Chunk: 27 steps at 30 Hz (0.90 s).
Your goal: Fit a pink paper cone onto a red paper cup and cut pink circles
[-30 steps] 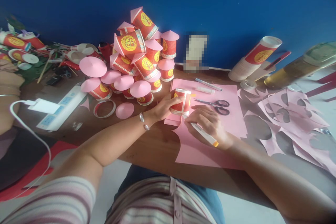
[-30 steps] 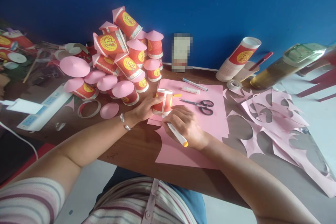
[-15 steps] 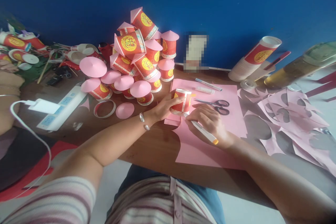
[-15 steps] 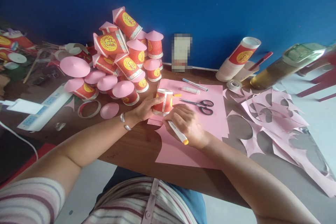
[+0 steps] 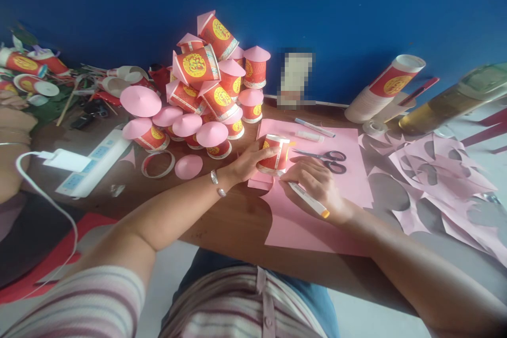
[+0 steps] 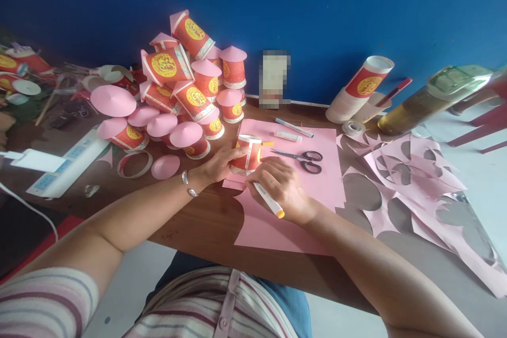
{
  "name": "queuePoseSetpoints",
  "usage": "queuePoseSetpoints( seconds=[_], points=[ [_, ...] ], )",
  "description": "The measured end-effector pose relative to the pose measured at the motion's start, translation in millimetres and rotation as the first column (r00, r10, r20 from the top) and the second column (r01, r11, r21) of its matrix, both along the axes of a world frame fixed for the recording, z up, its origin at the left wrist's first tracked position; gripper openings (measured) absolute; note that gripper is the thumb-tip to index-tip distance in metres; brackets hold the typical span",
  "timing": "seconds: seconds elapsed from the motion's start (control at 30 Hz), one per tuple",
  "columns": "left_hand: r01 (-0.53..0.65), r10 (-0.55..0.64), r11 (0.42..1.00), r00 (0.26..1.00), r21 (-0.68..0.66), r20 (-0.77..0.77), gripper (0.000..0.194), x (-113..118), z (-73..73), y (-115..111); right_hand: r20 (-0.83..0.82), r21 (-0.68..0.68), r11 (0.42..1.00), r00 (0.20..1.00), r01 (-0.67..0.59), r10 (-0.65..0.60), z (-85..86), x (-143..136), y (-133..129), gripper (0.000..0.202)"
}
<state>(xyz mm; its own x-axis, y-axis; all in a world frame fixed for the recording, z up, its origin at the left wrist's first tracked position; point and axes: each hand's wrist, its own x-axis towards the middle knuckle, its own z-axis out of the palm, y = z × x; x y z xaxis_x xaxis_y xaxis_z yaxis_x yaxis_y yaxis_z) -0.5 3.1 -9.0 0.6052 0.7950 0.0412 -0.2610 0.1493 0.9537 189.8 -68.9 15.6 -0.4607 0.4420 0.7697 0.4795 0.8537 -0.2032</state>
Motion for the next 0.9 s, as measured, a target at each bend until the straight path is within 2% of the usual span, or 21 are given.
queuePoseSetpoints(
  seconds=[0.3,0.5,0.9],
  points=[
    [0.007,-0.007,0.997,1.000,-0.079,-0.006,0.037,-0.6,3.9,-2.0,-0.001,0.026,0.999,0.999,0.034,-0.034,-4.4,0.9,2.1,0.021],
    [-0.007,0.005,0.999,0.999,-0.039,-0.045,0.032,-0.5,6.2,-2.5,-0.003,0.011,1.000,1.000,0.026,-0.026,-3.5,0.8,1.4,0.021],
    [-0.003,0.001,1.000,0.999,-0.029,-0.046,0.039,0.7,4.7,-1.8,0.006,-0.031,0.999,1.000,-0.012,0.012,0.9,-1.1,-1.1,0.019]
  ],
)
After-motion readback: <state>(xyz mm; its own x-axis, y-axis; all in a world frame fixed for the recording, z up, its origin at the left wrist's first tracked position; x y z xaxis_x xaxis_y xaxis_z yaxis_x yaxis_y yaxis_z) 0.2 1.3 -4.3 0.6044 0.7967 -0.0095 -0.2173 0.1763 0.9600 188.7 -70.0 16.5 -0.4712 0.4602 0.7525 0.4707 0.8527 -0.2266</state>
